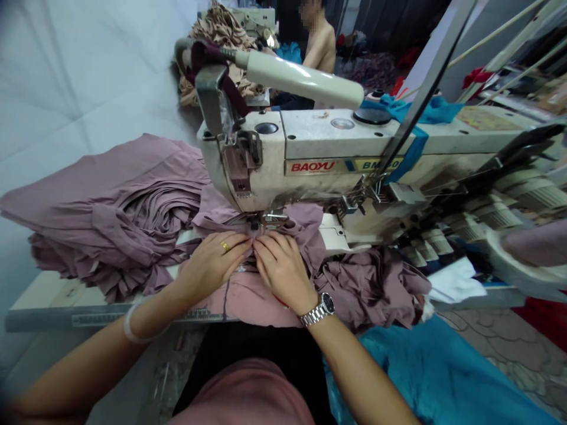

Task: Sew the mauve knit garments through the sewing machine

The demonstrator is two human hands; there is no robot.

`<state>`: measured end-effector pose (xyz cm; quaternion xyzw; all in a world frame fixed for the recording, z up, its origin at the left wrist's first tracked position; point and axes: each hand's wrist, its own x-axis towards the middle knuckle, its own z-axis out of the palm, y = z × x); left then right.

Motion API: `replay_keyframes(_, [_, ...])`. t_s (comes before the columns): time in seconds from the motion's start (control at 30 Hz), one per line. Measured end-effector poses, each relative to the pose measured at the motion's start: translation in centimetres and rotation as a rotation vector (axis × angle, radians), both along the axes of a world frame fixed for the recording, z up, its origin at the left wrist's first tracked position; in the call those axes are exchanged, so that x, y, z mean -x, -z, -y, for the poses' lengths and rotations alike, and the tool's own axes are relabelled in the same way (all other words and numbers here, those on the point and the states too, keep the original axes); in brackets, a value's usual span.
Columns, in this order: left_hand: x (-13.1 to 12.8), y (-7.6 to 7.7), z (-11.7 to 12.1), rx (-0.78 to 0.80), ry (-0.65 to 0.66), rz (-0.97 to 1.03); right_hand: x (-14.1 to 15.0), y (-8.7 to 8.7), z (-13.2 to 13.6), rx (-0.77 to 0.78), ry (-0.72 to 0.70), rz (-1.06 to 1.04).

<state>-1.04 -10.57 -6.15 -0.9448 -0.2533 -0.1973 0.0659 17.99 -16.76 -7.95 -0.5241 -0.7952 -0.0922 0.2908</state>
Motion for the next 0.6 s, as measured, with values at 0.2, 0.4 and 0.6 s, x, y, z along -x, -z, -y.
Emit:
replay_keyframes(0.2, [0.1,-0.4,-0.2,-0.02,0.056,0.031,0.3,0.2,0.0,-0.103,-0.014,-0.076])
replay_keyframes(0.4, [-0.4,-0.5,-0.4,0.002,0.011,0.024,0.9,-0.6,-0.7,0.013,0.058,-0.046])
replay_keyframes(0.6, [-0.6,-0.6,-1.2,0.023,0.005,0.039,0.1,-0.4,-1.5,0.067,0.043,-0.109])
